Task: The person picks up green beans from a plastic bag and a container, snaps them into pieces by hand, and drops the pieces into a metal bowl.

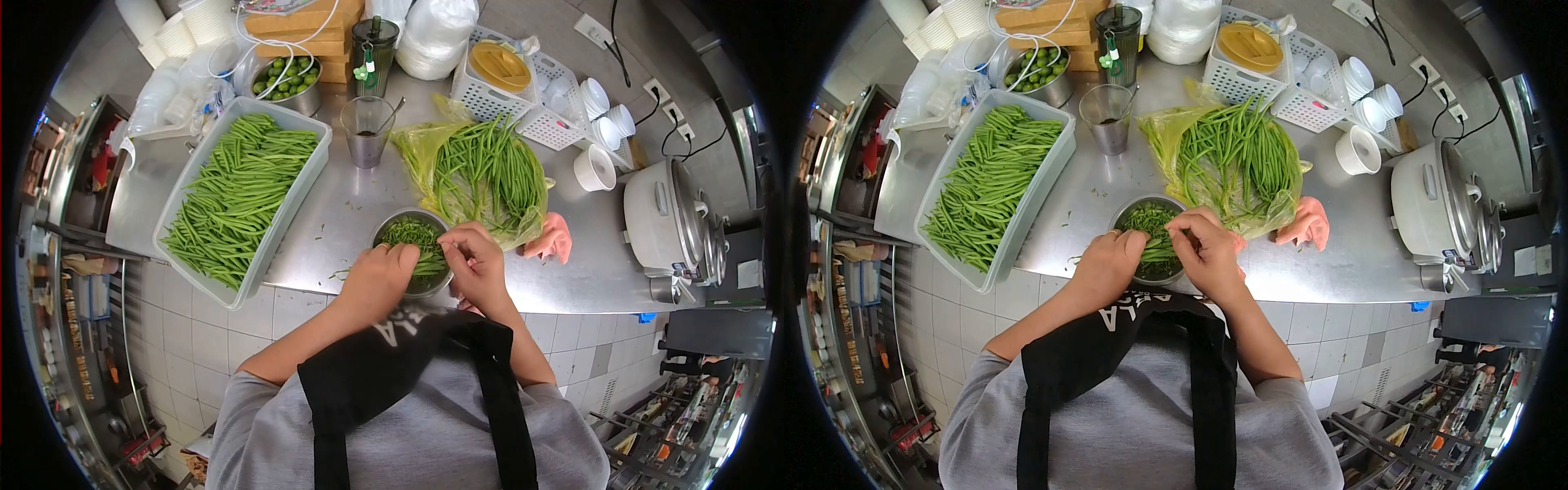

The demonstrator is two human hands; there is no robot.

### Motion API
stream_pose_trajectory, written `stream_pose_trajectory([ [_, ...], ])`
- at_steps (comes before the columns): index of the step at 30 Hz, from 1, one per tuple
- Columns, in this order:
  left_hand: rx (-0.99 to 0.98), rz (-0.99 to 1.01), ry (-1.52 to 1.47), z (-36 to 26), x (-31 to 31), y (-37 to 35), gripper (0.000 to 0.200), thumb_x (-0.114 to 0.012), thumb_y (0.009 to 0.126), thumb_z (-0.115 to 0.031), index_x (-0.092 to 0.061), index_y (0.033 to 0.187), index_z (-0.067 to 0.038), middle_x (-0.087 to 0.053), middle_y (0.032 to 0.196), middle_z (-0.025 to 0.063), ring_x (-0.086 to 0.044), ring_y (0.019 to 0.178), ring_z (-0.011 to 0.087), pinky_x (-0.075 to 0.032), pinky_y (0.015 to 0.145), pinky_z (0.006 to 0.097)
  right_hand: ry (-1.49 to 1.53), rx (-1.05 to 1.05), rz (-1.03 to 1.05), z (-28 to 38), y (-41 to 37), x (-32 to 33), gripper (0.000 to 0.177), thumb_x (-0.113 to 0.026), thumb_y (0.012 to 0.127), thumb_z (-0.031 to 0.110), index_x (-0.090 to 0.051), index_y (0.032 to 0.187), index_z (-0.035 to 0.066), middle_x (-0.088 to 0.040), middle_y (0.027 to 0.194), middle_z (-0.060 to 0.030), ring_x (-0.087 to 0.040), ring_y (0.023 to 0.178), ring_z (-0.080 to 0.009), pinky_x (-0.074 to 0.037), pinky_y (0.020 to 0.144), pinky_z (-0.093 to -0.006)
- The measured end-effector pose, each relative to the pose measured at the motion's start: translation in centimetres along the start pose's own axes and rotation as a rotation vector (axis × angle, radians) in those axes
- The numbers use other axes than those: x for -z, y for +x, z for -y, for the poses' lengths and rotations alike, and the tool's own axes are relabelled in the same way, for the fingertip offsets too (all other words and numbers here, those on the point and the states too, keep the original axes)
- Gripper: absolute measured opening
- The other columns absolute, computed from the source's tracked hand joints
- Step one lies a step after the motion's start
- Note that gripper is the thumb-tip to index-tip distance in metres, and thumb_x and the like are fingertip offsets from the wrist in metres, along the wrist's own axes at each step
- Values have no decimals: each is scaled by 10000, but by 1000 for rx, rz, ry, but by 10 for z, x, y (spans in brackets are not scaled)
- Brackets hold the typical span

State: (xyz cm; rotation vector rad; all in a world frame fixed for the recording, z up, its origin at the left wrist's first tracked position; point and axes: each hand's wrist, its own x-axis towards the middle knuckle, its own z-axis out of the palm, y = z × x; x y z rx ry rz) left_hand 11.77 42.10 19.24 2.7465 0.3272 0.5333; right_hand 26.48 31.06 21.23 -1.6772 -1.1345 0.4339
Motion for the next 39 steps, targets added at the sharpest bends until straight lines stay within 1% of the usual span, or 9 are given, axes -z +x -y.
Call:
stream_pose_trajectory([
  [4, 10, -9, -39, 0, 2, 1, 204, -536, 715, -46, -461, 904, -39, -568, 800, 94, -576, 727, 259, -468, 628, 367, -158, -3, 90, 15, -1, 7, 128, -634, 757, 0, -626, 883, 22, -580, 876, -69, -552, 592, -153, -438, 520, -252],
  [7, 36, 16, -73, -1, 2, 1, 248, -526, 731, -26, -498, 978, -34, -579, 784, 112, -574, 746, 288, -464, 649, 387, -325, 249, 48, 7, 1, 5, 154, -653, 732, 12, -630, 883, 33, -589, 858, -74, -586, 627, -201, -456, 524, -292],
  [10, 42, 21, -79, -1, 3, 0, 248, -526, 730, -25, -499, 977, -33, -579, 784, 113, -575, 747, 290, -465, 650, 388, -432, 357, 33, 3, 3, 3, 177, -668, 710, 28, -633, 882, 48, -595, 846, -71, -605, 668, -237, -472, 547, -321],
  [19, 48, 47, -60, 0, 2, 0, 246, -527, 728, -35, -504, 972, -28, -582, 797, 109, -576, 750, 286, -464, 650, 386, -476, 406, 50, 3, 2, 0, 152, -647, 730, 15, -619, 875, 46, -587, 849, -71, -591, 653, -210, -459, 554, -291],
  [25, -4, 1, -65, -2, 4, 1, 264, -528, 730, -57, -508, 990, -19, -590, 864, 112, -574, 777, 271, -451, 673, 384, 140, -47, -89, -6, 0, 2, 132, -585, 781, -48, -612, 887, 26, -562, 855, -43, -462, 586, -77, -380, 531, -202],
  [28, -42, -62, -76, -3, 6, 3, 276, -527, 727, -51, -509, 1000, -13, -591, 911, 125, -570, 795, 280, -442, 688, 391, 125, -92, -107, 6, 2, 7, 146, -590, 788, -44, -631, 909, 26, -559, 855, -30, -445, 589, -57, -367, 527, -191],
  [34, -61, -132, -48, -3, 7, 3, 284, -519, 729, -53, -507, 1009, -4, -579, 931, 133, -565, 811, 283, -446, 705, 383, 54, -17, 17, 14, 1, 18, 204, -598, 800, -38, -648, 984, 35, -565, 896, -47, -474, 639, -62, -375, 541, -183],
  [37, -27, -157, -106, -3, 2, 2, 263, -513, 727, -11, -503, 990, 4, -583, 935, 137, -569, 809, 300, -442, 710, 401, -56, 126, -32, 11, 3, 18, 179, -615, 803, -21, -652, 969, 35, -573, 882, -50, -492, 640, -72, -384, 544, -186],
  [39, -13, -157, -110, -2, 2, 2, 257, -510, 728, -5, -503, 985, 7, -582, 925, 138, -572, 801, 299, -446, 711, 397, -1, 43, -55, 23, 3, 18, 154, -628, 799, -14, -658, 942, 35, -574, 847, -53, -502, 640, -79, -393, 543, -200],
])
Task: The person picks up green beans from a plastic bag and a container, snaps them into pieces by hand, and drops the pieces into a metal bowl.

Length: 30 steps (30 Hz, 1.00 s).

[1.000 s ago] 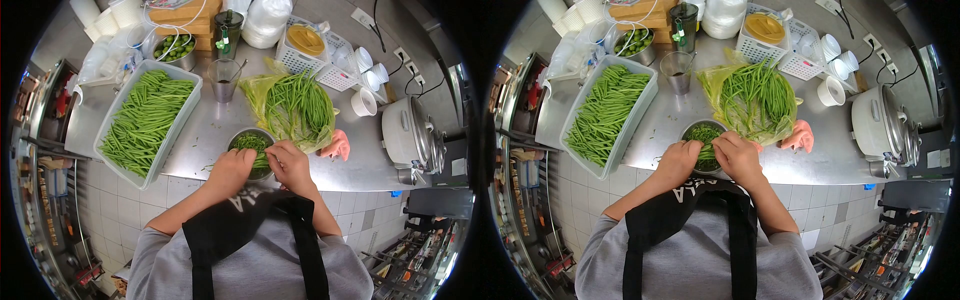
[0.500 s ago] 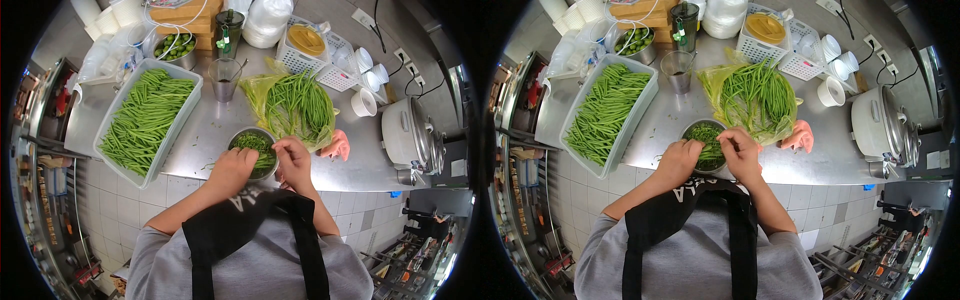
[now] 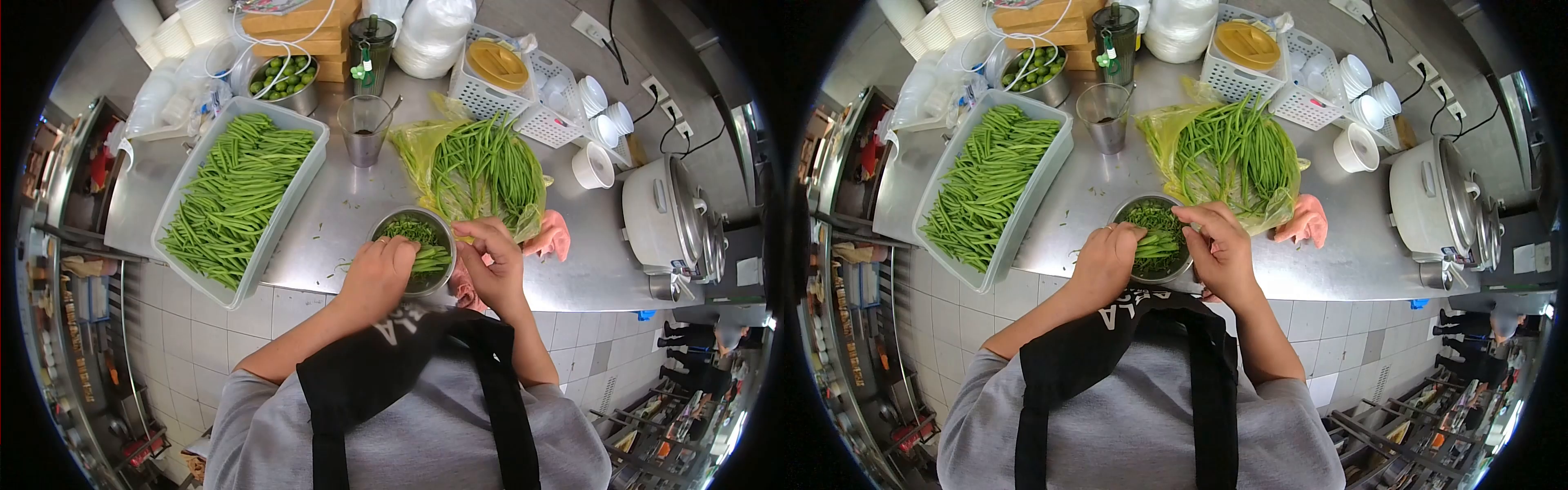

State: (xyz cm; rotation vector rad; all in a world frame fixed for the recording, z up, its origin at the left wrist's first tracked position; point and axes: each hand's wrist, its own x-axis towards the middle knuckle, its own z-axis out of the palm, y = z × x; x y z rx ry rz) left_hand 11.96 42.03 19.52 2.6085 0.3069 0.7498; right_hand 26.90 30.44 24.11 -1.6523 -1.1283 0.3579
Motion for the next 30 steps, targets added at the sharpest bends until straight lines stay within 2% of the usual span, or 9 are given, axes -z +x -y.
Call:
stream_pose_trajectory([
  [1, 5, 5, 3, 0, 0, 0, 254, -511, 728, -5, -503, 982, 8, -582, 919, 137, -573, 797, 298, -448, 708, 394, 26, -42, -12, 6, 0, 0, 142, -635, 797, -10, -660, 929, 34, -575, 829, -54, -507, 640, -83, -397, 543, -207],
  [4, 15, 18, 11, 0, 0, 0, 247, -513, 727, -5, -503, 973, 9, -581, 901, 135, -577, 785, 295, -452, 699, 387, 21, 29, 121, 9, -3, 5, 123, -666, 755, -2, -665, 869, 44, -576, 806, -46, -530, 616, -113, -409, 535, -233],
  [8, 22, 28, 30, -1, 1, 1, 240, -512, 728, -7, -505, 967, 7, -579, 886, 132, -578, 779, 290, -453, 694, 383, -292, 264, 87, 2, -5, -8, 170, -713, 657, 39, -657, 814, 68, -571, 762, -34, -560, 601, -188, -429, 518, -268],
  [14, 22, 28, 56, -1, 1, 0, 235, -514, 728, -20, -505, 961, 0, -571, 879, 127, -573, 769, 285, -453, 685, 379, -530, 472, 75, -3, -4, -13, 173, -684, 661, 15, -628, 818, 61, -571, 771, -48, -570, 607, -211, -442, 516, -300],
  [17, 13, 38, 43, -1, 0, 0, 231, -516, 725, -23, -504, 955, -2, -564, 870, 123, -569, 763, 284, -453, 673, 379, -318, 335, 96, -4, -6, -17, 168, -660, 681, -10, -614, 834, 43, -569, 802, -60, -549, 580, -185, -431, 502, -279],
  [20, 13, 22, 42, -1, 0, -1, 228, -518, 722, -23, -502, 949, -4, -557, 856, 119, -566, 755, 283, -451, 661, 380, 47, -2, 80, -6, -10, -16, 166, -644, 697, -24, -609, 851, 28, -564, 835, -68, -519, 557, -152, -417, 492, -257],
  [23, 12, 7, 41, 0, 0, 0, 225, -519, 722, -22, -501, 946, -3, -556, 850, 117, -565, 749, 282, -449, 654, 380, -26, -78, 109, 3, -8, -12, 160, -648, 706, -18, -604, 856, 16, -559, 855, -68, -498, 559, -121, -405, 498, -236],
  [30, 16, 29, 42, -1, 0, 0, 211, -512, 733, -16, -499, 943, 2, -564, 852, 125, -570, 755, 286, -453, 661, 376, -306, 164, 88, 0, -6, -13, 168, -681, 684, 23, -610, 836, 41, -569, 807, -80, -567, 625, -210, -444, 525, -291],
])
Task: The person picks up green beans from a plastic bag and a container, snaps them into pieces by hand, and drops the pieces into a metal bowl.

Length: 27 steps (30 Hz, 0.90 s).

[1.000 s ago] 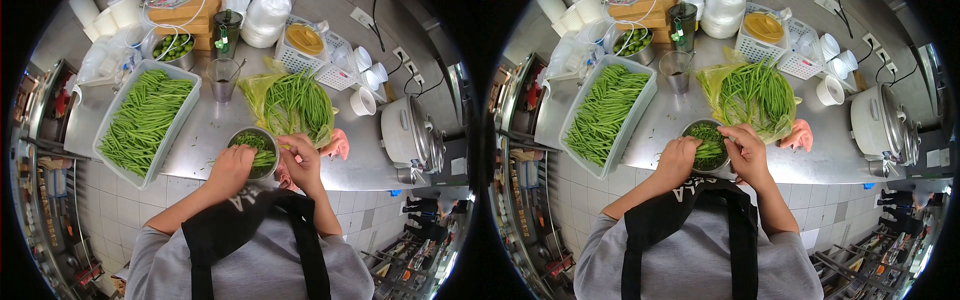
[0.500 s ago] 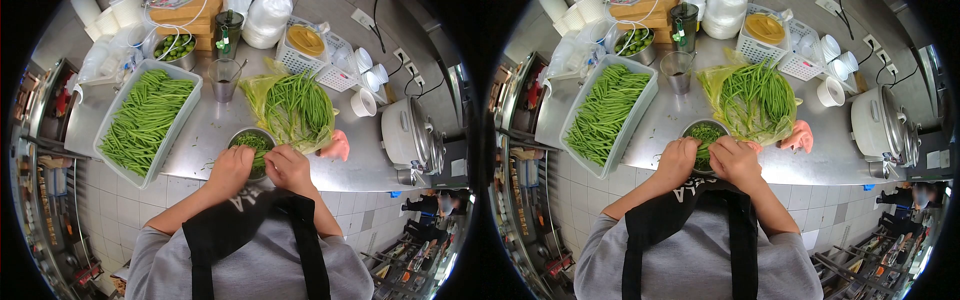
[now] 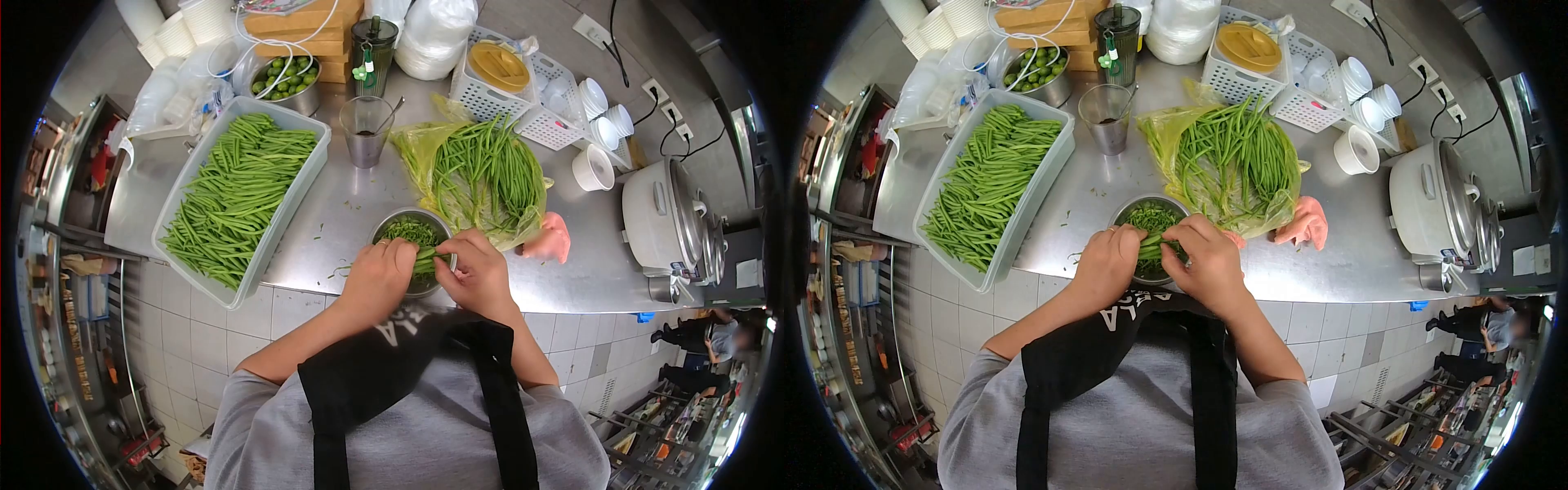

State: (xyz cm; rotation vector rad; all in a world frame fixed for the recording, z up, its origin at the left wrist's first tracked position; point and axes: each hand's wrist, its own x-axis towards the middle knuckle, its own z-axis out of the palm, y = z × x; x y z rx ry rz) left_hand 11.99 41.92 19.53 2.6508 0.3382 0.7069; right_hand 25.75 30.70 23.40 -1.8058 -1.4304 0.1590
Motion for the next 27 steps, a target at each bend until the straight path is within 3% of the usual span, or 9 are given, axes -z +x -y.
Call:
stream_pose_trajectory([
  [5, 36, -21, -19, 1, -2, -2, 207, -509, 737, -17, -496, 943, 5, -567, 846, 130, -576, 759, 287, -458, 670, 378, -27, 8, -6, 0, 1, -2, 154, -689, 688, 36, -617, 825, 45, -573, 801, -74, -579, 645, -223, -453, 534, -302],
  [14, 64, -5, -43, 1, -4, -4, 230, -497, 737, 13, -496, 967, 16, -568, 853, 145, -576, 762, 309, -463, 677, 386, -114, 224, -2, -7, 1, -5, 148, -687, 692, 43, -627, 827, 46, -580, 838, -52, -600, 683, -214, -463, 547, -310],
  [24, 82, 22, -73, 3, -6, -7, 296, -525, 715, 36, -472, 1007, 25, -573, 892, 187, -586, 800, 344, -469, 693, 406, -78, 162, 50, -7, 3, -6, 185, -676, 707, 46, -622, 884, 47, -584, 852, -72, -600, 686, -238, -475, 565, -318],
  [27, 265, 122, -264, 1, -6, -7, 395, -546, 712, 65, -396, 1076, 32, -566, 944, 224, -580, 871, 392, -470, 741, 420, 36, 22, 94, -6, 2, -4, 180, -673, 734, 51, -630, 908, 42, -583, 844, -78, -591, 642, -213, -465, 539, -297],
])
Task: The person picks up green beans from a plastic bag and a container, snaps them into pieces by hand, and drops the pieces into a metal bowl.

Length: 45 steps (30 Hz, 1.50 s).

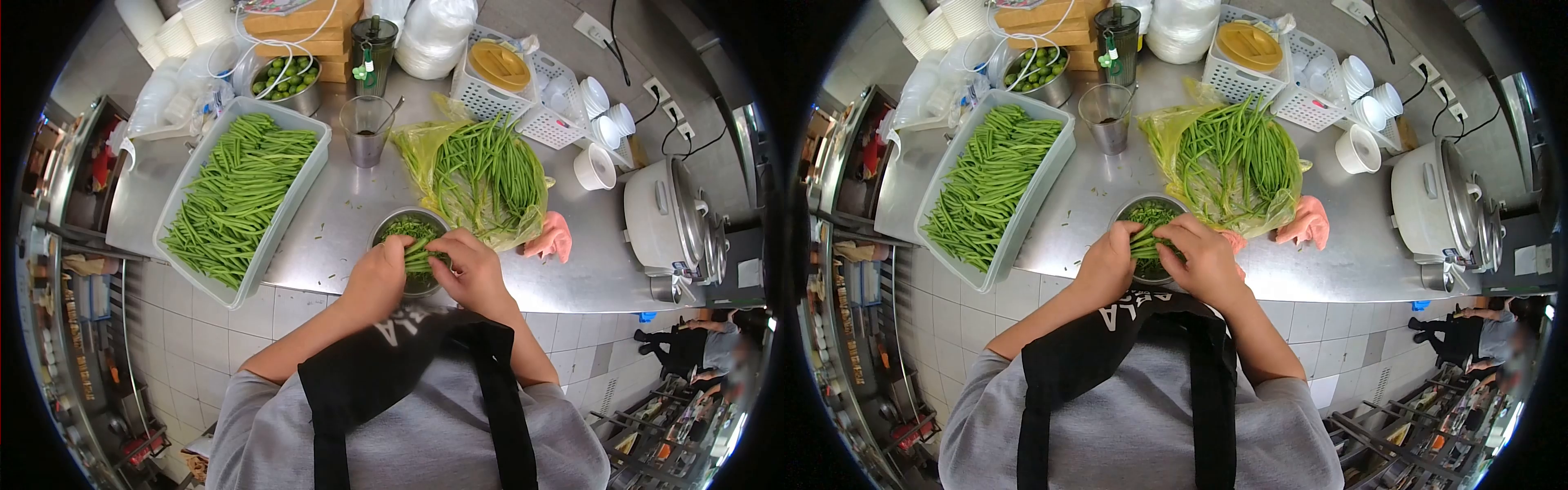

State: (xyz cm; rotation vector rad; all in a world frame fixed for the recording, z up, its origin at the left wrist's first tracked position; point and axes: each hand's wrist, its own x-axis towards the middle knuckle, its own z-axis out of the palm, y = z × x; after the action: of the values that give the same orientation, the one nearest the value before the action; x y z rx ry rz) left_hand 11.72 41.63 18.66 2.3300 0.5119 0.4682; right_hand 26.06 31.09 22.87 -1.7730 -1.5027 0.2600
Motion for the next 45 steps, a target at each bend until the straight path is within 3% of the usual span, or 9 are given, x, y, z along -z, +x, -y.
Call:
stream_pose_trajectory([
  [2, 32, 20, -143, 1, -1, 1, 389, -540, 745, 41, -361, 1090, 30, -572, 932, 241, -581, 857, 411, -469, 726, 440, 114, -146, 48, 3, 0, 4, 178, -672, 750, 56, -635, 924, 39, -583, 840, -79, -581, 606, -191, -454, 518, -280],
  [9, 83, 70, -335, 7, -7, 1, 401, -545, 776, 19, -313, 1103, 18, -574, 936, 265, -578, 873, 429, -468, 733, 453, 146, -130, 24, 0, 0, 3, 184, -677, 748, 61, -640, 927, 37, -578, 828, -71, -540, 555, -162, -428, 490, -259],
  [20, 30, 107, -26, 5, -6, 1, 354, -476, 759, 36, -373, 1097, 21, -576, 912, 274, -575, 858, 425, -466, 728, 466, 8, -110, 5, 0, 2, -6, 135, -679, 707, 63, -605, 818, 43, -563, 765, -72, -534, 543, -192, -420, 493, -306],
  [24, 60, 151, -50, 11, -10, 0, 345, -524, 776, 24, -366, 1082, 12, -574, 903, 255, -565, 853, 441, -467, 721, 453, -23, -156, -132, -14, 0, -14, 110, -661, 716, 57, -612, 813, 45, -568, 744, -90, -557, 576, -213, -422, 506, -313],
  [27, 142, 171, -189, 12, -10, -1, 330, -531, 838, -18, -361, 1121, -8, -592, 909, 210, -606, 848, 355, -477, 722, 407, -1, -306, -114, -20, 1, -3, 72, -650, 743, 50, -622, 804, 25, -567, 722, -97, -562, 584, -219, -429, 519, -308],
  [30, 319, 282, -537, 13, -1, 6, 338, -543, 884, -66, -377, 1174, -11, -611, 940, 126, -621, 853, 226, -493, 752, 324, 17, -210, -125, -33, -4, -2, 77, -645, 763, 54, -632, 828, 14, -567, 718, -95, -550, 567, -206, -428, 519, -291],
  [33, 449, 166, -1104, 20, -3, 11, 322, -540, 898, -65, -425, 1195, -12, -610, 962, 69, -600, 866, 145, -489, 807, 279, 48, -264, -48, -31, -8, 1, 100, -643, 773, 43, -646, 870, 17, -566, 711, -70, -550, 581, -177, -427, 531, -274],
  [37, 620, 26, -1438, 25, 9, 20, 223, -546, 898, -68, -514, 1116, -37, -607, 993, 103, -607, 930, 206, -492, 882, 346, 157, -419, -82, -26, -8, -3, 121, -656, 768, 22, -653, 889, 18, -567, 719, -53, -554, 618, -132, -433, 563, -245],
  [45, 568, -169, -1709, 18, 14, 27, 140, -531, 908, -96, -527, 1041, -50, -595, 1072, 144, -568, 1056, 271, -452, 964, 414, 467, -453, -106, -17, -5, -15, 77, -620, 830, 41, -645, 892, 2, -562, 752, -30, -515, 647, -88, -419, 586, -222],
])
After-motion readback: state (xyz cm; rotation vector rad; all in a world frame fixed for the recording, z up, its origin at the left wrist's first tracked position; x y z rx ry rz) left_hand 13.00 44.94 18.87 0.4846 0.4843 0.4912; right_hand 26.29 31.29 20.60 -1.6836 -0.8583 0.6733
